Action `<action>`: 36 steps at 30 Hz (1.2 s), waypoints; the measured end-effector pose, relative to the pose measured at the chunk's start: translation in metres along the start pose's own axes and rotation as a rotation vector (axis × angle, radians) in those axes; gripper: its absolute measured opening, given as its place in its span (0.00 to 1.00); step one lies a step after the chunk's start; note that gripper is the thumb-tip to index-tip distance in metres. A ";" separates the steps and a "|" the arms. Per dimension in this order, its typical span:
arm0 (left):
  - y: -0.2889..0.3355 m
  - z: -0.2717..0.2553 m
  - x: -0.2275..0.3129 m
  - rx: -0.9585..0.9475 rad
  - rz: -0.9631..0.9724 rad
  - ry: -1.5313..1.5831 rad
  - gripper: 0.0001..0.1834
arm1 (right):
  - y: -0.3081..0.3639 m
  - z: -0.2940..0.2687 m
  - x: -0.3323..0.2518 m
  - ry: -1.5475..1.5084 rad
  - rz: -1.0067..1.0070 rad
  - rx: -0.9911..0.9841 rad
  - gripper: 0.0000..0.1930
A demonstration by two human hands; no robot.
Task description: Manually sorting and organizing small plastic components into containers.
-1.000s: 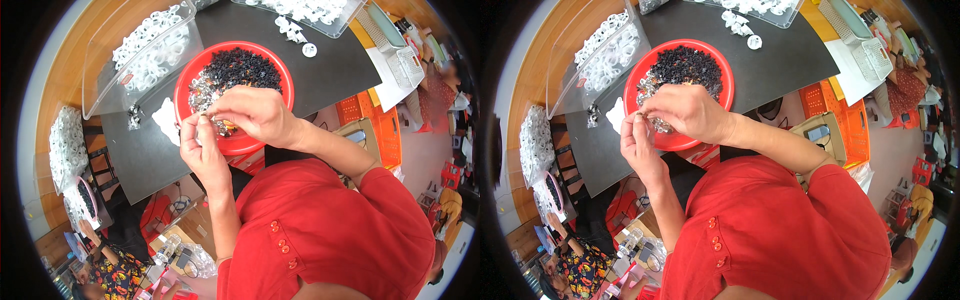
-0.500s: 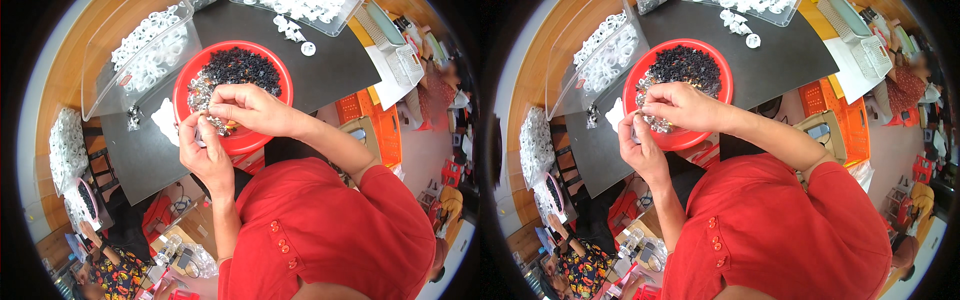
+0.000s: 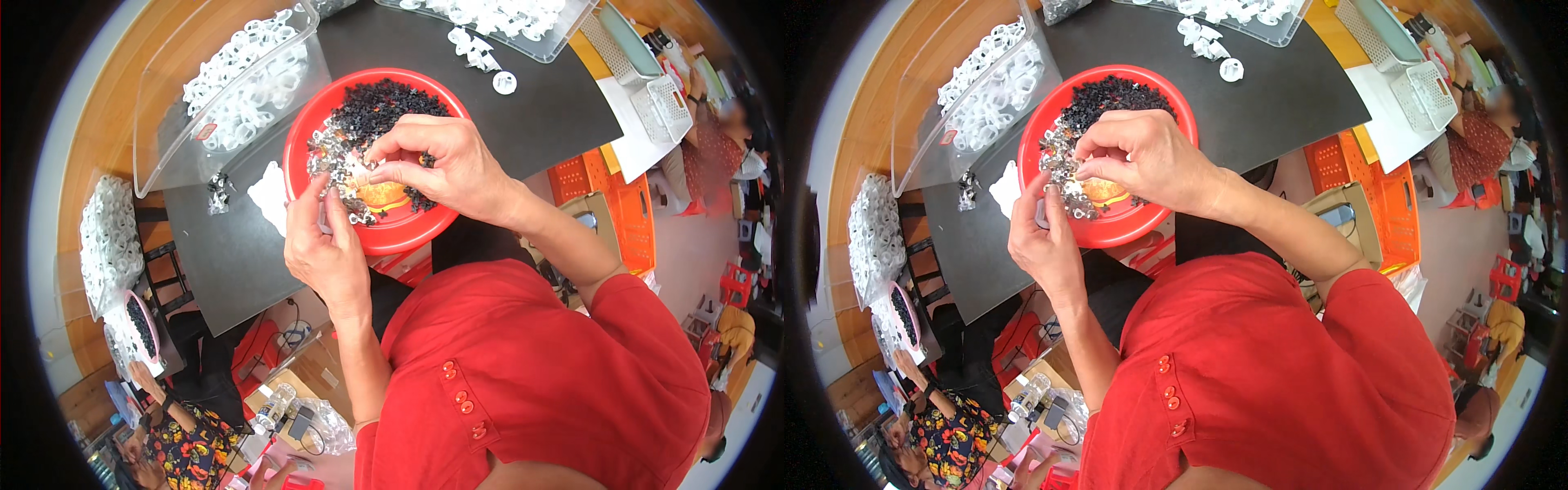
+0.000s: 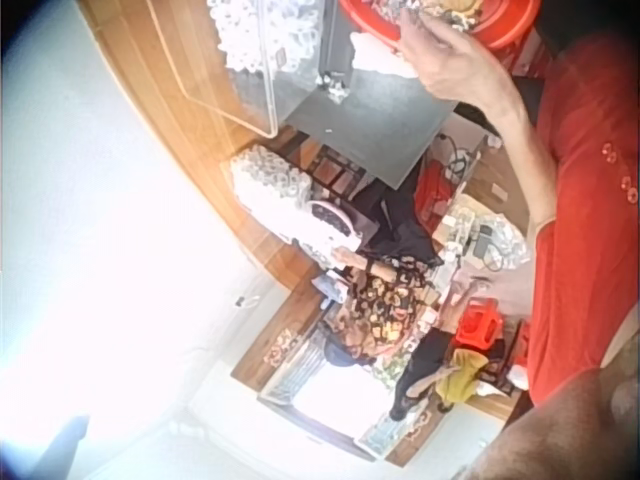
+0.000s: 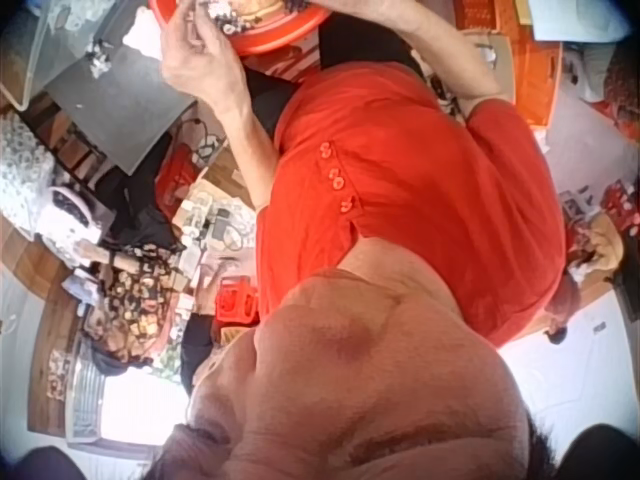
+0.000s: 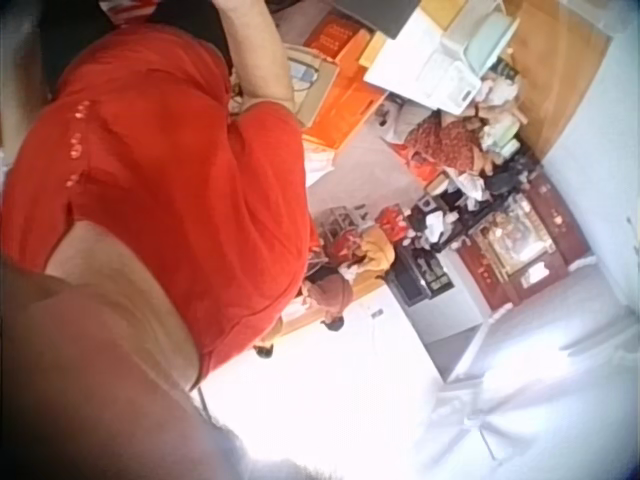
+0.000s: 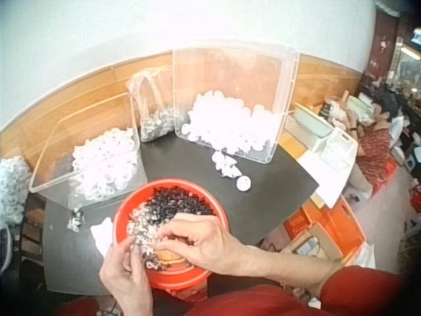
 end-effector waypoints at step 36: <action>0.009 0.006 -0.006 -0.253 -0.249 0.538 0.05 | -0.002 0.015 -0.021 0.157 -0.166 0.001 0.05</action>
Point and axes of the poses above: each hand's wrist, its own y-axis away from the middle knuckle, its own z-axis out of the palm, x = y × z, the point moved 5 cm from there along -y, towards the middle knuckle, and after that the axes turned 15 degrees about -z, right-handed, at the moved point
